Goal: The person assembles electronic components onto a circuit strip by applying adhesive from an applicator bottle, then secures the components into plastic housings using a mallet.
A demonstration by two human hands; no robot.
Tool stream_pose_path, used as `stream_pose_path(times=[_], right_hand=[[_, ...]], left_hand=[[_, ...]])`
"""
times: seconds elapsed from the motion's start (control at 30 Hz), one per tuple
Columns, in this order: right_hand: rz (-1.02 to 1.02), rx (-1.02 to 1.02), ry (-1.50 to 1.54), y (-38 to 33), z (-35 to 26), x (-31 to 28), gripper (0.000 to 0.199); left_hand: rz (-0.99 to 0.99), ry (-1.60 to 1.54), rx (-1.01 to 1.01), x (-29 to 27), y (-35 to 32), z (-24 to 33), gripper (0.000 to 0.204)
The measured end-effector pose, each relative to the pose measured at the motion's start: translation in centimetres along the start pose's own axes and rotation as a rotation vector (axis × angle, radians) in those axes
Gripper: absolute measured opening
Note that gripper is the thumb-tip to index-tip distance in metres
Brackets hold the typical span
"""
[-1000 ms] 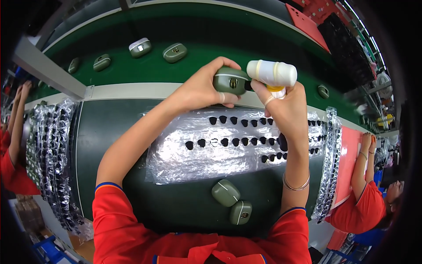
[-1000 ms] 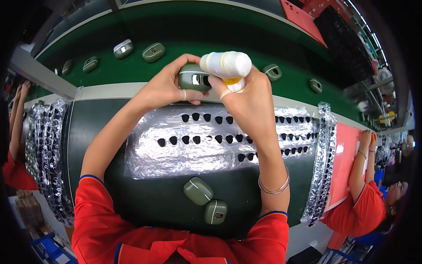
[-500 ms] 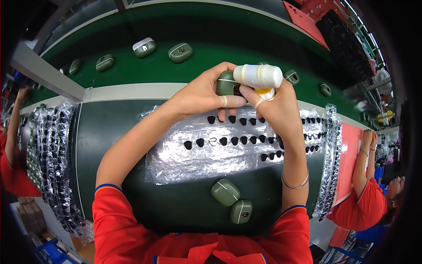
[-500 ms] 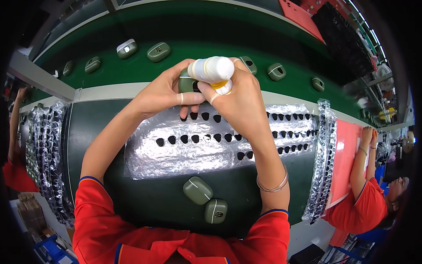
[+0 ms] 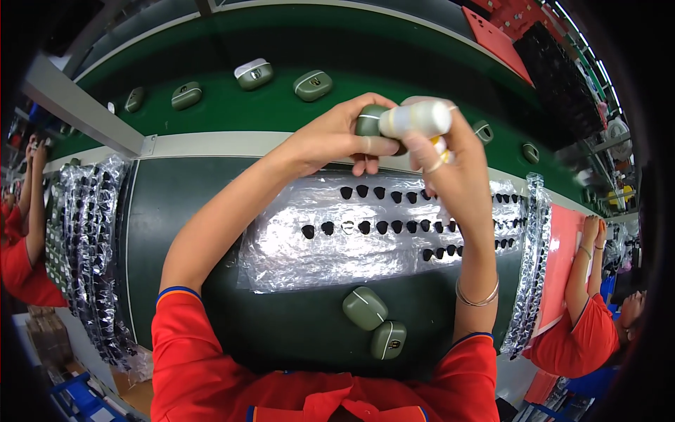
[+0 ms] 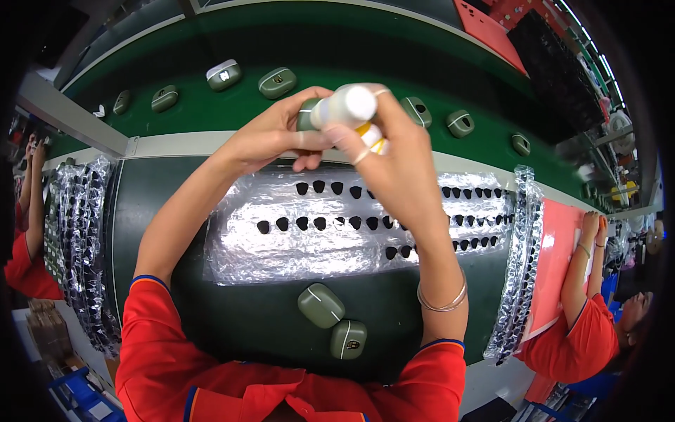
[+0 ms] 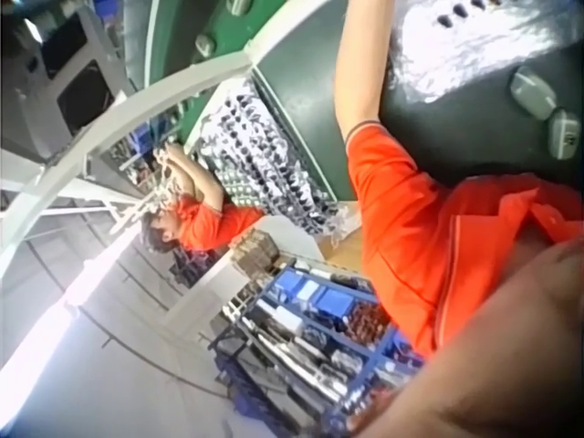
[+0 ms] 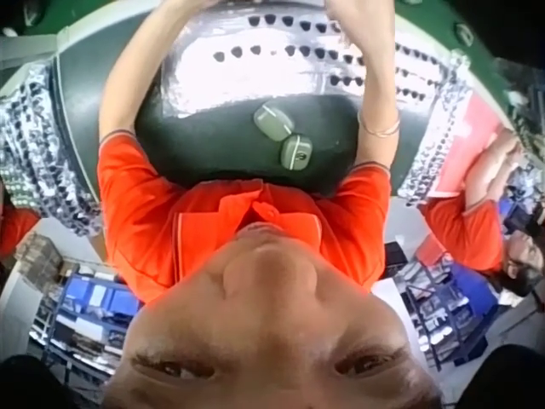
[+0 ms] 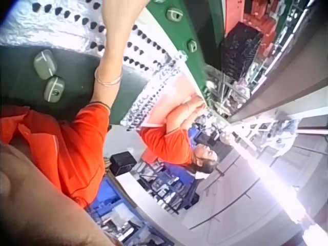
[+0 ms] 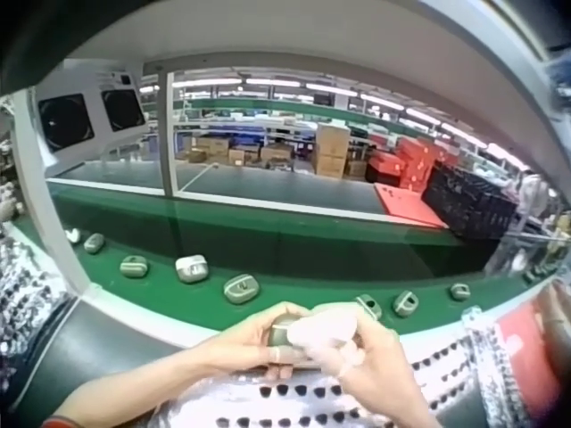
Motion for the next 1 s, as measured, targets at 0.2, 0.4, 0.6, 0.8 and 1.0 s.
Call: stream_pose_path(times=[0.2,0.4,0.6,0.8,1.0], right_hand=[[-0.037,0.035,-0.242,0.1,1.1,0.5,0.028],[-0.209,0.072,-0.390,0.0,4.2,5.6,0.029],[-0.311,0.236,-0.557,-0.5,6.1,8.1,0.032],[-0.219,0.174,-0.174,0.3,3.0,3.5,0.025],[0.104,0.072,-0.094,0.2,1.0,-1.4,0.026]], left_hand=[[0.269,1.039,0.078,-4.8,4.7,-2.1,0.053],[0.671,1.598,0.438,-5.9,3.3,1.0,0.057],[0.720,1.564,-0.113,-11.7,1.1,-0.8,0.064],[0.390,0.427,0.031,-9.4,0.8,-1.1,0.050],[0.049,0.106,0.028,-0.5,0.6,0.4,0.056]])
Point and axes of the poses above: each hand's wrist, its own y-axis towards the middle knuckle, its own x-axis out of the palm, z = x × y, the point moved 8 cm from there along y, towards the middle knuckle, and after that the axes turned 6 degrees about -z, right-handed, at the moved point
